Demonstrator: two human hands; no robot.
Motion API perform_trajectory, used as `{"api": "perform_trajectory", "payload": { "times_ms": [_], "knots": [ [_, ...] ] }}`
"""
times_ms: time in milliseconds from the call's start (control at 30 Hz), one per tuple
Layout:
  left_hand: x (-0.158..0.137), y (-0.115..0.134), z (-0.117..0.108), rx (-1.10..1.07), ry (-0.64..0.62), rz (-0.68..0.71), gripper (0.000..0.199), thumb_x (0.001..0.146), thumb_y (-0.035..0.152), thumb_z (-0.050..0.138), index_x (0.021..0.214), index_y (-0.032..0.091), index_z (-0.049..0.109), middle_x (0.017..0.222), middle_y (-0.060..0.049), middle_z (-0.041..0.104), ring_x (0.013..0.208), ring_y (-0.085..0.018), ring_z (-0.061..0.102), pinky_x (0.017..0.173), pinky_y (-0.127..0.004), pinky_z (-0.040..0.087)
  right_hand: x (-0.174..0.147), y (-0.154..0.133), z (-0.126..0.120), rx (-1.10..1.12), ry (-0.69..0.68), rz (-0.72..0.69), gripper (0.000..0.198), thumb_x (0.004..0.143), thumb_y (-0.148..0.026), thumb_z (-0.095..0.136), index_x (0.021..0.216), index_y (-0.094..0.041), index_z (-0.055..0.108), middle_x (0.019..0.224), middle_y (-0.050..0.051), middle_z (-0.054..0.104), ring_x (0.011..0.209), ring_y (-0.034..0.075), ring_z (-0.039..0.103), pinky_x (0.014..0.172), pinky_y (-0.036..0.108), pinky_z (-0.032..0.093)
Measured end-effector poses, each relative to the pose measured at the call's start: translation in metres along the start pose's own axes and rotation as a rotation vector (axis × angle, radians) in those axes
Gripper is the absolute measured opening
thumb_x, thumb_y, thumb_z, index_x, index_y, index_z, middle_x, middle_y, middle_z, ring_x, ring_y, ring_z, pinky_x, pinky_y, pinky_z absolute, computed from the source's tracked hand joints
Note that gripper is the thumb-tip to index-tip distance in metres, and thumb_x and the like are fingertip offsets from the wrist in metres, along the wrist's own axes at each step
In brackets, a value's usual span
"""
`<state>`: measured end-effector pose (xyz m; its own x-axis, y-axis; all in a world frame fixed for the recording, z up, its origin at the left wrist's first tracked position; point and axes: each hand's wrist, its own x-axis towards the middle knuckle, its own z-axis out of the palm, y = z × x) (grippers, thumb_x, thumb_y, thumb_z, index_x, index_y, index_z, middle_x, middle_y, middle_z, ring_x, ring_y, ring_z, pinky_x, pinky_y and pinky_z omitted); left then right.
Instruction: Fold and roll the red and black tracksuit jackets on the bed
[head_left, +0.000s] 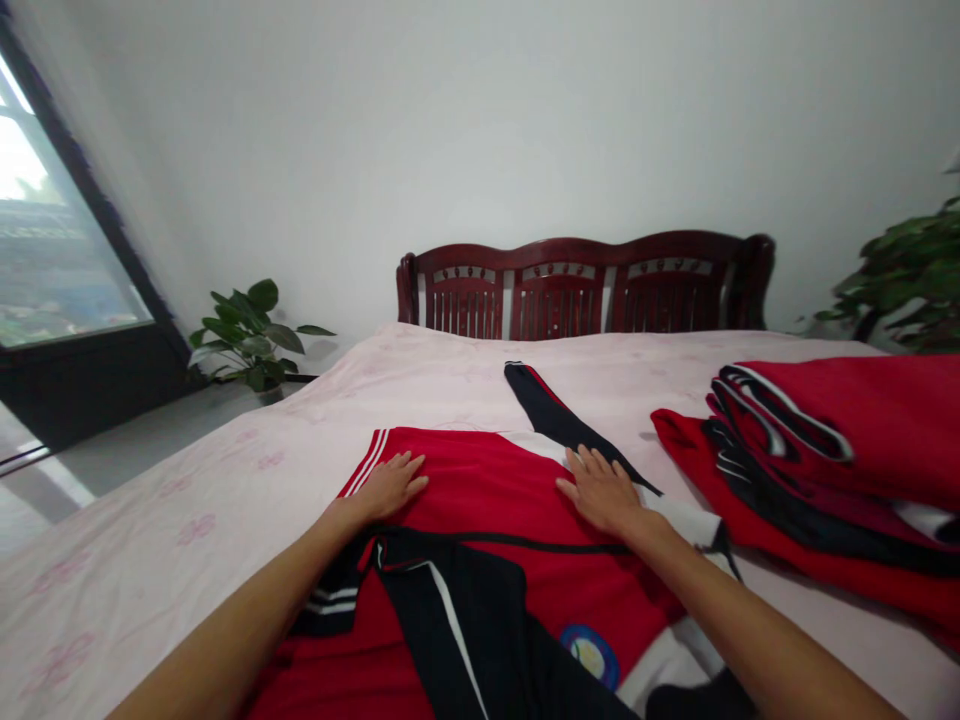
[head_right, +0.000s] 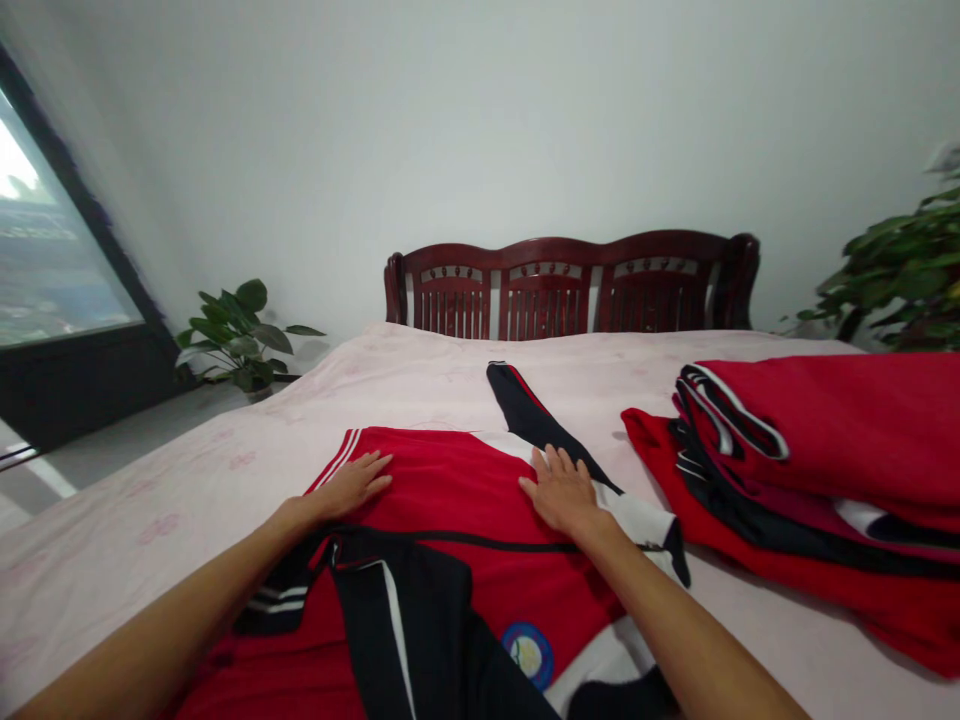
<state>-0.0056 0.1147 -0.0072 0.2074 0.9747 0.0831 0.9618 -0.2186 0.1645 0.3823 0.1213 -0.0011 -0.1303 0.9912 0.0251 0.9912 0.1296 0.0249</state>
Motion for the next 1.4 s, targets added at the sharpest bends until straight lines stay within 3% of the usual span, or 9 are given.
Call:
{"api": "perform_trajectory", "payload": {
  "times_ms": [133,300,467,600,767,867,1000,1200,1400],
  "knots": [
    [-0.065,-0.005,0.002,0.023,-0.028,0.118,0.056,0.099,0.051,0.037,0.149,0.026,0.044,0.157,-0.01,0.042,0.148,-0.029,0.031,0.119,-0.05,0.024,-0.063,0.023,0.014,0.058,0.042,-0.253,0.063,0.097,-0.053,0.034,0.152,-0.023,0.038,0.16,0.009,0.033,0.148,0.028,0.027,0.118,0.049,0.025],
    [-0.108,-0.012,-0.006,0.044,0.015,0.117,0.054,0.098,0.048,0.041,0.144,0.021,0.05,0.153,-0.012,0.047,0.146,-0.029,0.035,0.12,-0.05,0.025,-0.092,0.057,0.016,0.003,0.117,-0.094,0.053,0.095,-0.039,0.042,0.142,-0.018,0.053,0.152,0.013,0.047,0.143,0.029,0.039,0.117,0.049,0.026],
    [-0.136,-0.011,-0.029,0.003,0.031,0.142,0.038,0.087,0.036,0.059,0.123,0.025,0.065,0.145,-0.01,0.055,0.135,-0.029,0.048,0.114,-0.043,0.036,-0.131,0.024,-0.028,0.225,0.142,-0.149,0.045,0.096,-0.041,0.039,0.124,-0.019,0.067,0.136,0.011,0.062,0.133,0.029,0.049,0.114,0.046,0.032],
    [-0.16,0.002,-0.054,-0.051,0.075,0.077,0.018,0.088,0.023,0.049,0.099,0.024,0.063,0.106,-0.005,0.07,0.1,-0.022,0.065,0.091,-0.033,0.049,-0.19,-0.013,-0.048,0.493,0.032,-0.319,0.044,0.089,-0.051,0.05,0.122,-0.028,0.068,0.125,0.008,0.068,0.115,0.027,0.061,0.1,0.041,0.045],
    [-0.142,0.032,-0.097,-0.296,0.32,-0.059,0.019,0.088,0.024,0.046,0.103,0.025,0.057,0.092,0.0,0.069,0.088,-0.02,0.065,0.082,-0.031,0.048,-0.218,-0.036,-0.043,0.582,0.09,-0.319,0.031,0.083,-0.042,0.056,0.103,-0.025,0.073,0.106,0.007,0.074,0.101,0.027,0.065,0.091,0.041,0.048],
    [-0.113,0.048,-0.112,-0.431,0.336,-0.092,0.029,0.088,0.029,0.048,0.114,0.021,0.058,0.102,-0.003,0.07,0.097,-0.022,0.065,0.088,-0.033,0.05,-0.199,-0.031,-0.044,0.857,0.141,-0.081,0.036,0.088,-0.048,0.043,0.092,-0.024,0.07,0.092,0.005,0.075,0.089,0.024,0.067,0.081,0.035,0.051],
    [-0.114,0.049,-0.103,-0.333,0.299,-0.028,0.062,0.079,0.037,0.067,0.135,0.016,0.05,0.135,-0.014,0.057,0.127,-0.03,0.053,0.107,-0.041,0.042,-0.182,-0.01,-0.038,0.993,0.146,0.104,0.047,0.083,-0.053,0.045,0.106,-0.02,0.07,0.104,0.008,0.075,0.099,0.027,0.068,0.09,0.037,0.051],
    [-0.203,0.027,-0.059,-0.219,-0.012,0.179,0.044,0.08,0.044,0.07,0.121,0.029,0.062,0.122,-0.004,0.066,0.113,-0.026,0.061,0.099,-0.038,0.046,-0.21,-0.004,-0.021,0.75,-0.089,0.047,0.08,0.071,-0.048,0.065,0.145,-0.021,0.048,0.13,0.012,0.066,0.117,0.031,0.062,0.096,0.04,0.047],
    [-0.25,0.012,-0.036,-0.028,-0.001,0.219,0.034,0.076,0.009,0.054,0.105,0.025,0.062,0.105,-0.006,0.065,0.1,-0.024,0.059,0.09,-0.037,0.045,-0.217,-0.015,-0.027,0.799,-0.062,-0.166,0.026,0.075,-0.035,0.055,0.092,-0.02,0.069,0.094,0.007,0.071,0.089,0.025,0.063,0.08,0.035,0.047]
  ]
}}
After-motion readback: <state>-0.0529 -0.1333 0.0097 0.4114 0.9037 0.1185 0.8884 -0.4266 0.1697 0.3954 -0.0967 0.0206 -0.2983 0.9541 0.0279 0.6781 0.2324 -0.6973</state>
